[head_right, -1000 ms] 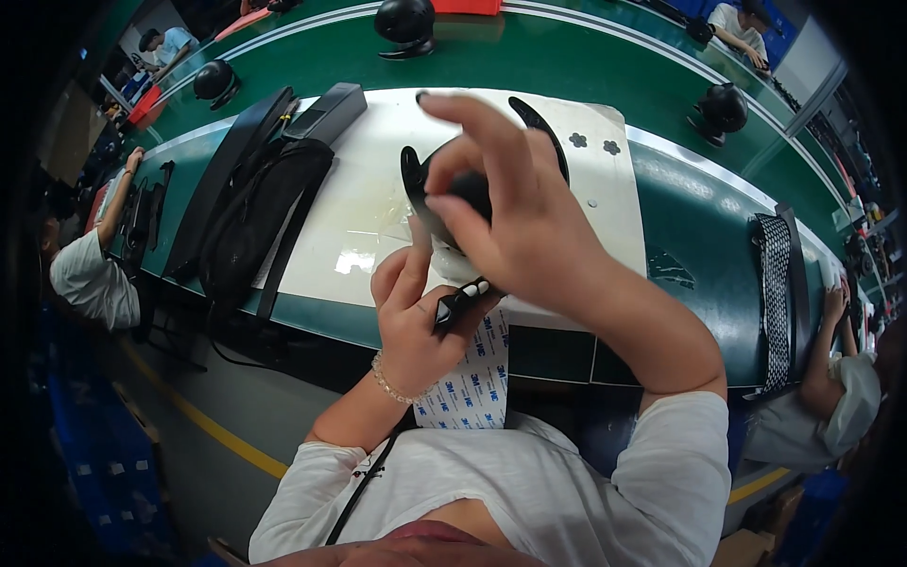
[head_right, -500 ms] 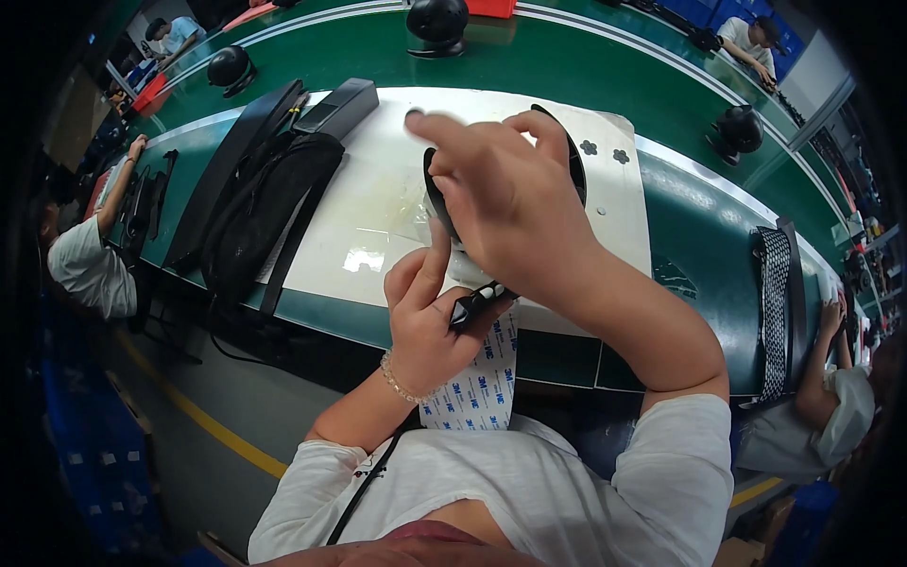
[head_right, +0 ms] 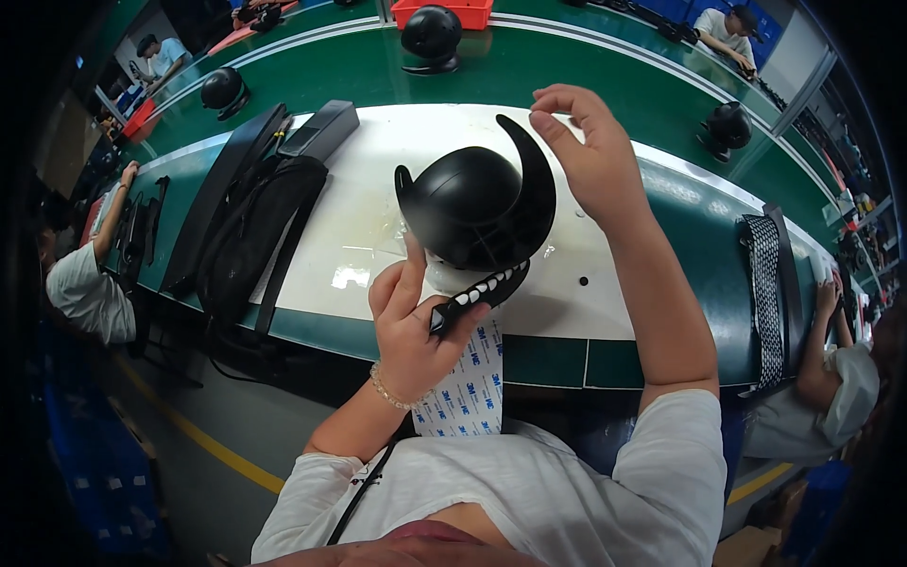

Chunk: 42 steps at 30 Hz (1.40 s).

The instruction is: The person is assembling black plastic components for lighting fixtures at a factory workstation.

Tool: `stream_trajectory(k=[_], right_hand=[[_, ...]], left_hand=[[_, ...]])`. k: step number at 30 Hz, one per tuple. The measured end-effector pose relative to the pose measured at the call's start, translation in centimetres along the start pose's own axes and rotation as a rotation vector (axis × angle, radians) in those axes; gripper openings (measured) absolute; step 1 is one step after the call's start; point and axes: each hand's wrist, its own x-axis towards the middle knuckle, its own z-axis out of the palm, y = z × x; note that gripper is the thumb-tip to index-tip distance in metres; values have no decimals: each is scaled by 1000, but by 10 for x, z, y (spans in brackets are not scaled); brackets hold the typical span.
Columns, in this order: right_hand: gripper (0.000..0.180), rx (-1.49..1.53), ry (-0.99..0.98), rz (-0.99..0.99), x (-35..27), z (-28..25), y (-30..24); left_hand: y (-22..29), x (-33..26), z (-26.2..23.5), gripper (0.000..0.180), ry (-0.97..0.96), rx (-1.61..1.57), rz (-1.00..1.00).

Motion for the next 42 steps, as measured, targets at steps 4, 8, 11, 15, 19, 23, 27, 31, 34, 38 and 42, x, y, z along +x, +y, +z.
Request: stream_trajectory(k=[4, 8, 11, 15, 19, 23, 27, 31, 34, 38, 42], right_hand=[[18, 140, -130, 167, -2, 4, -1], [18, 234, -117, 206, -2, 6, 1], [17, 101, -50, 65, -6, 12, 7], [15, -86, 25, -139, -11, 11, 8], [16, -531, -1, -559, -11, 0, 7], [23, -667, -45, -668, -6, -11, 7], [35, 298, -209, 309, 4, -2, 2], [28, 519, -482, 355, 16, -1, 9], [23, 491, -406, 317, 21, -4, 8], [21, 558, -177, 363, 46, -39, 31], [19, -11, 184, 5, 81, -24, 92]], left_hand=[[0, 1, 0, 23, -5, 4, -8], [1, 0, 0, 23, -3, 10, -8], [1, 1, 1, 24, -10, 11, -13], [2, 1, 1, 25, -16, 26, -13], [1, 1, 1, 25, -18, 22, -8], [1, -1, 0, 25, -31, 14, -28], [2, -1, 1, 24, -38, -2, -34], [0, 0, -2, 23, -33, -38, -27], [-9, -2, -7, 24, -67, -130, -7], [-10, 2, -8, 26, -89, -163, -12], [-11, 4, -7, 25, -111, -192, -32]])
